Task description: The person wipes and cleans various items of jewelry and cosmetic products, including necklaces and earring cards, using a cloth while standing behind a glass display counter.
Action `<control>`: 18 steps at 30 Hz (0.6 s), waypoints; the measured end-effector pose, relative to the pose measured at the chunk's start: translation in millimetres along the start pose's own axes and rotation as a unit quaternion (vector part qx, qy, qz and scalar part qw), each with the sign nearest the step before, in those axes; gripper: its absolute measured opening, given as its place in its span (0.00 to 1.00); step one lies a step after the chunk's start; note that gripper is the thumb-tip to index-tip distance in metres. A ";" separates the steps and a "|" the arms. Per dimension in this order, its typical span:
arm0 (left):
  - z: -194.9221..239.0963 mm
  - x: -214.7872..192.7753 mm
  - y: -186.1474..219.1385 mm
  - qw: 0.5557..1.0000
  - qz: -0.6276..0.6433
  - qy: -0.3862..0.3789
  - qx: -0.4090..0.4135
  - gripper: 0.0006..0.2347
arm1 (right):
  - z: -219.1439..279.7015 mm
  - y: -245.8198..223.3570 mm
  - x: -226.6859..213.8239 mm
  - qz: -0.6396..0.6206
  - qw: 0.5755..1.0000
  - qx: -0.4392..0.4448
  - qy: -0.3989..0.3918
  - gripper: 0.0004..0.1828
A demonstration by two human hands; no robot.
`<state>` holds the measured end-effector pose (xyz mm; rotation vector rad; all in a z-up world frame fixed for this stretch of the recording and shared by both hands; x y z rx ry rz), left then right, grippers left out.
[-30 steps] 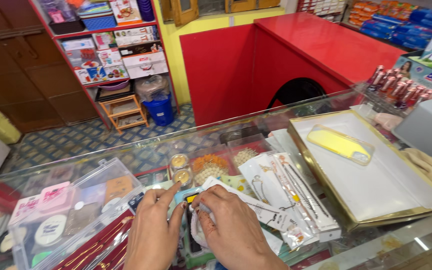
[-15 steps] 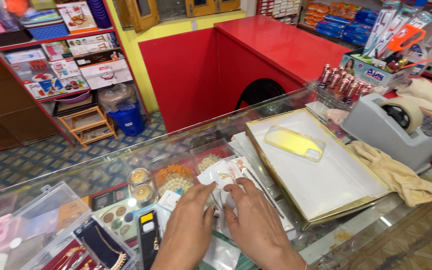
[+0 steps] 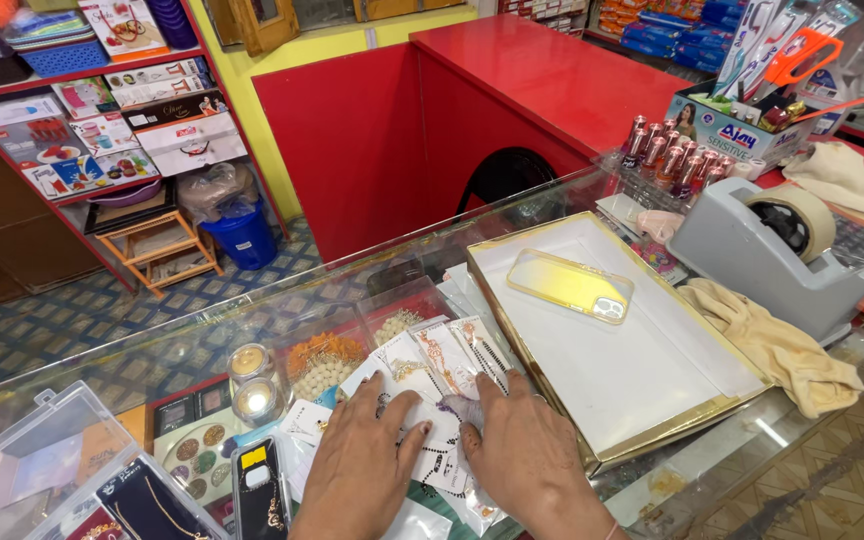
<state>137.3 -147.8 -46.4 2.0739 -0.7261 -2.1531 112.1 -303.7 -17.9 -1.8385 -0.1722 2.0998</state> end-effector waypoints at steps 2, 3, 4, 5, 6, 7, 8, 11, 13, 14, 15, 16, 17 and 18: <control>1.6 -3.8 2.8 1.000 -0.002 0.019 0.023 0.22 | -0.5 -4.8 -0.9 0.000 1.000 -0.018 0.004 0.33; 2.0 -4.1 9.2 0.998 -0.003 0.032 0.049 0.24 | 0.8 -9.1 -1.1 0.000 0.999 -0.036 0.011 0.33; 2.1 -4.6 14.7 0.996 -0.004 0.046 0.076 0.26 | 1.7 -13.1 -1.5 0.000 0.998 -0.053 0.018 0.32; 2.1 -1.6 16.6 0.995 -0.013 0.042 0.086 0.25 | 1.1 -10.5 1.3 0.004 0.999 -0.044 0.000 0.32; 2.0 1.3 18.2 0.994 -0.023 0.039 0.095 0.24 | -0.8 -7.1 3.5 0.009 0.999 -0.036 -0.018 0.32; 3.1 3.9 19.4 0.993 -0.033 0.035 0.105 0.24 | -1.3 -4.3 7.1 0.013 0.999 -0.027 -0.036 0.32; 3.7 7.2 14.9 0.995 -0.042 0.020 0.089 0.24 | -0.6 -7.0 8.6 0.029 0.997 -0.053 -0.039 0.31; 2.9 8.8 0.3 0.997 -0.062 -0.013 0.047 0.24 | -1.1 -9.5 10.2 0.058 0.992 -0.103 -0.042 0.30; 4.6 7.3 -8.6 0.998 -0.062 -0.022 0.018 0.25 | -0.1 -7.6 11.1 0.054 0.992 -0.100 -0.048 0.32; 4.8 6.6 -10.0 0.997 -0.067 -0.024 0.018 0.24 | -0.2 -5.3 10.4 0.047 0.994 -0.084 -0.044 0.32; 5.8 5.9 -11.9 0.997 -0.073 -0.026 0.016 0.24 | -0.2 -4.3 10.8 0.041 0.996 -0.068 -0.041 0.32; 7.0 5.3 -13.6 0.996 -0.079 -0.028 0.014 0.24 | -0.1 -2.8 11.2 0.034 0.997 -0.053 -0.037 0.31; 7.2 3.4 -13.7 0.996 -0.079 -0.022 0.016 0.24 | -0.6 -3.9 9.3 0.020 0.998 -0.056 -0.024 0.30; 7.5 1.3 -13.6 0.997 -0.080 -0.015 0.018 0.24 | -1.2 -4.9 7.8 0.006 0.998 -0.059 -0.010 0.29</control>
Point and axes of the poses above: each hand's wrist, its own z-axis away from the middle knuckle, its own x-axis out of the palm, y = z × x, the point moved 9 cm from there along -z, towards the middle knuckle, and after that the axes turned 2 degrees about y, right-handed, at the moved point
